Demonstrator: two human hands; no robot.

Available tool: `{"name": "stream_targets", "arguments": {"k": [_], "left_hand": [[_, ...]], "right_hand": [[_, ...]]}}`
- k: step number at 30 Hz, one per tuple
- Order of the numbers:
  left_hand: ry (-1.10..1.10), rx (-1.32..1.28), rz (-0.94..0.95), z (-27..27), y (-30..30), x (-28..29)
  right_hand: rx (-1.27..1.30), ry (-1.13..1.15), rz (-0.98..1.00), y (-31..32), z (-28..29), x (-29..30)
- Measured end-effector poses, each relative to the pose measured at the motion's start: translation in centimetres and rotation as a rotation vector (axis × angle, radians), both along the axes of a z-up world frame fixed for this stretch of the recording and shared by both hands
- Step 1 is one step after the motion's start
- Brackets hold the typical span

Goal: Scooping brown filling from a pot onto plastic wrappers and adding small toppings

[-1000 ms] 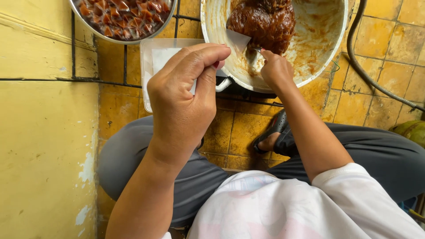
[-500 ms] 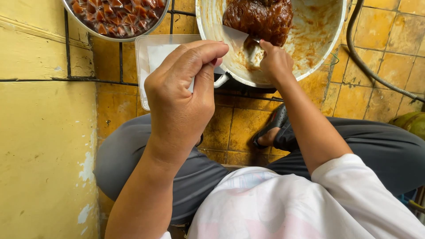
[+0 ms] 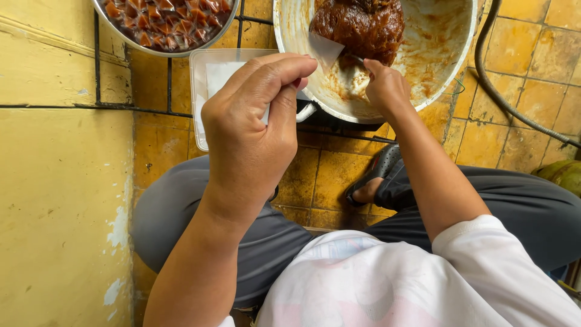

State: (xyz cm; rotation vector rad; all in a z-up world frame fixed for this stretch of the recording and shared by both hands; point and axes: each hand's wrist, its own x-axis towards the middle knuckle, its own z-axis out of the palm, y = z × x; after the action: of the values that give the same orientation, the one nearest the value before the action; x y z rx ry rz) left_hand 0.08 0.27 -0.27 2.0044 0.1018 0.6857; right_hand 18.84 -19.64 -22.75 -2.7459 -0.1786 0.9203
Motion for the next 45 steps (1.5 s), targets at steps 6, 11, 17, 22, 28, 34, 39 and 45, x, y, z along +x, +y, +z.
{"name": "stream_targets", "arguments": {"k": [6,11,17,22,28,34,39,45], "left_hand": [[0.019,-0.012,-0.026,0.7,-0.1,-0.4],[-0.009,0.005,-0.002,0.8,-0.1,-0.2],[0.003,0.007,-0.007,0.1,0.0,-0.4],[0.009,0.009,-0.018,0.2,-0.1,-0.1],[0.018,0.037,-0.035,0.5,0.0,-0.9],[0.016,0.063,-0.015,1.2,0.6,-1.3],[-0.013,0.06,0.005,0.6,0.6,-1.2],[-0.03,0.095,0.054,-0.4,0.7,-0.7]], "right_hand": [[0.119,0.111,-0.125,0.7,1.7,-0.7],[0.104,0.133,-0.046,0.2,1.9,-0.5],[0.055,-0.037,0.013,0.4,-0.5,-0.4],[0.003,-0.113,0.182,-1.4,-1.6,0.4],[-0.126,-0.108,0.122,-1.0,-3.1,1.1],[0.038,0.144,-0.075,0.9,2.3,0.3],[0.03,0.142,-0.041,0.8,2.3,-0.2],[-0.074,0.081,0.044,0.6,2.2,1.2]]}}
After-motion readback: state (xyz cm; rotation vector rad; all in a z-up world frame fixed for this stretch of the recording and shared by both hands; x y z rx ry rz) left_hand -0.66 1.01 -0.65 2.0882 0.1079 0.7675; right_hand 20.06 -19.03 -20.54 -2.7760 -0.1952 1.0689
